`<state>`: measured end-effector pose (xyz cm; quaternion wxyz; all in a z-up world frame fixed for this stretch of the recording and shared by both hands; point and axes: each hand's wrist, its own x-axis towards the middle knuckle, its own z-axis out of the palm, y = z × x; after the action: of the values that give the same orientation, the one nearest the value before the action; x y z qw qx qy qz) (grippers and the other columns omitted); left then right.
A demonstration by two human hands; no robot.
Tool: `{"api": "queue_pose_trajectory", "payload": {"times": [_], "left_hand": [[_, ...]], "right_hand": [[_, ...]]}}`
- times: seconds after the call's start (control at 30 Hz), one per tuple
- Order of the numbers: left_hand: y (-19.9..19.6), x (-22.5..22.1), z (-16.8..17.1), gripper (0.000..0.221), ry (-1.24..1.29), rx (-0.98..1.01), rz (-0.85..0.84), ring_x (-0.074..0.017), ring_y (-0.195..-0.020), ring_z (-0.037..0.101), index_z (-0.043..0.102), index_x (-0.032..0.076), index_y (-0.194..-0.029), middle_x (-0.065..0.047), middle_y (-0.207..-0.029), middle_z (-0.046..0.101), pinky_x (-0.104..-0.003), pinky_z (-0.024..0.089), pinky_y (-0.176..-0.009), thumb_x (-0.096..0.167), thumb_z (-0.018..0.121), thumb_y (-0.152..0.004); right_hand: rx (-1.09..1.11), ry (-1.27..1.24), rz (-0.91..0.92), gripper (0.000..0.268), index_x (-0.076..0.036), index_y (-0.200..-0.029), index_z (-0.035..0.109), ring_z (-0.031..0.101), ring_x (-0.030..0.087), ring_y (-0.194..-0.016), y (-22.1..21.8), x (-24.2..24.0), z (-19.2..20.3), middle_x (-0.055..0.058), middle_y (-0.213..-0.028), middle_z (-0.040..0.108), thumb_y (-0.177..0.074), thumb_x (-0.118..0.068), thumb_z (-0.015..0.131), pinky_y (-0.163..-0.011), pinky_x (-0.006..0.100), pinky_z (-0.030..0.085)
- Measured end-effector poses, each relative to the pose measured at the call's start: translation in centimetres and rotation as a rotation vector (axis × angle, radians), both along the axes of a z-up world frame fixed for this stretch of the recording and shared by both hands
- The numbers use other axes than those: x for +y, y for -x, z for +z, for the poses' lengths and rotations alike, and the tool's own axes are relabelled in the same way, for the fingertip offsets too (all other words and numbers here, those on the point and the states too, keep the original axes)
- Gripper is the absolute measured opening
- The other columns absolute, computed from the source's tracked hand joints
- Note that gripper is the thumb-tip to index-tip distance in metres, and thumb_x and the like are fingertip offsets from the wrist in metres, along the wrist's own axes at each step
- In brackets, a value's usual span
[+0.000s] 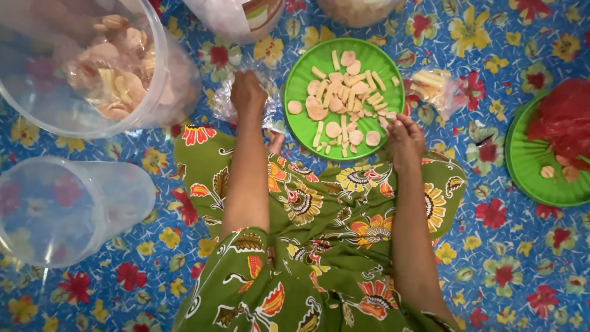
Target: Bagging small slices of food from a plate into plastic bags
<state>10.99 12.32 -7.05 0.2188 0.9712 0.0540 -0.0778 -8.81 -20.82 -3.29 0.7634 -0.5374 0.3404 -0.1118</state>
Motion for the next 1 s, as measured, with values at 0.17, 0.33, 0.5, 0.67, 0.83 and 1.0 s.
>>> {"api": "queue_pose_trajectory", "payload": {"times": [0.17, 0.33, 0.5, 0.67, 0.83, 1.0], "left_hand": [[0.3, -0.6, 1.2, 0.025, -0.146, -0.087, 0.023, -0.0411, -0.091, 0.059, 0.062, 0.007, -0.093, -0.015, -0.098, 0.053, -0.055, 0.051, -0.076, 0.011, 0.065, -0.068], [0.4, -0.4, 0.6, 0.034, -0.11, -0.044, 0.069, -0.0424, -0.092, 0.059, 0.057, 0.004, -0.101, -0.017, -0.104, 0.052, -0.053, 0.052, -0.077, 0.006, 0.067, -0.068], [0.5, -0.3, 0.2, 0.026, -0.017, -0.01, 0.097, -0.0425, -0.088, 0.063, 0.055, 0.003, -0.097, -0.017, -0.096, 0.055, -0.052, 0.053, -0.075, 0.002, 0.06, -0.071], [0.8, -0.3, 2.1, 0.016, 0.052, -0.016, 0.198, -0.0393, -0.085, 0.065, 0.059, 0.002, -0.089, -0.017, -0.086, 0.061, -0.051, 0.054, -0.072, 0.006, 0.056, -0.073], [0.7, -0.2, 2.2, 0.013, 0.109, -0.276, 0.451, -0.0324, -0.071, 0.067, 0.062, 0.013, -0.07, -0.01, -0.069, 0.064, -0.044, 0.056, -0.063, 0.017, 0.05, -0.074], [0.9, -0.1, 3.9, 0.008, 0.485, -0.795, 0.311, -0.0346, -0.064, 0.06, 0.061, 0.011, -0.075, -0.013, -0.065, 0.058, -0.04, 0.049, -0.06, 0.008, 0.063, -0.068]], "right_hand": [[0.003, 0.001, 0.009, 0.027, -0.01, -0.113, 0.057, 0.066, 0.01, -0.083, 0.2, -0.3, -0.6, 0.002, -0.098, 0.063, -0.087, -0.014, 0.062, -0.074, 0.021, 0.057], [0.005, 0.0, 0.001, 0.027, -0.01, -0.113, 0.057, 0.067, 0.011, -0.083, 0.3, -0.5, -1.2, 0.003, -0.098, 0.064, -0.087, -0.015, 0.062, -0.073, 0.021, 0.058], [0.008, 0.02, 0.003, 0.025, -0.01, -0.112, 0.057, 0.066, 0.009, -0.082, 0.4, -0.3, -0.8, 0.002, -0.097, 0.064, -0.088, -0.015, 0.062, -0.073, 0.02, 0.057], [-0.01, 0.02, -0.017, 0.024, -0.01, -0.111, 0.058, 0.066, 0.01, -0.082, 0.6, -0.2, -0.7, 0.003, -0.096, 0.064, -0.087, -0.013, 0.062, -0.072, 0.02, 0.057], [-0.024, 0.024, -0.012, 0.024, -0.009, -0.111, 0.058, 0.066, 0.01, -0.083, 1.0, 0.4, 0.6, 0.002, -0.096, 0.063, -0.087, -0.012, 0.061, -0.073, 0.02, 0.057], [-0.039, 0.027, -0.014, 0.026, -0.008, -0.113, 0.057, 0.066, 0.01, -0.084, 1.3, 0.7, 0.9, 0.003, -0.096, 0.063, -0.087, -0.012, 0.061, -0.074, 0.02, 0.057]]}}
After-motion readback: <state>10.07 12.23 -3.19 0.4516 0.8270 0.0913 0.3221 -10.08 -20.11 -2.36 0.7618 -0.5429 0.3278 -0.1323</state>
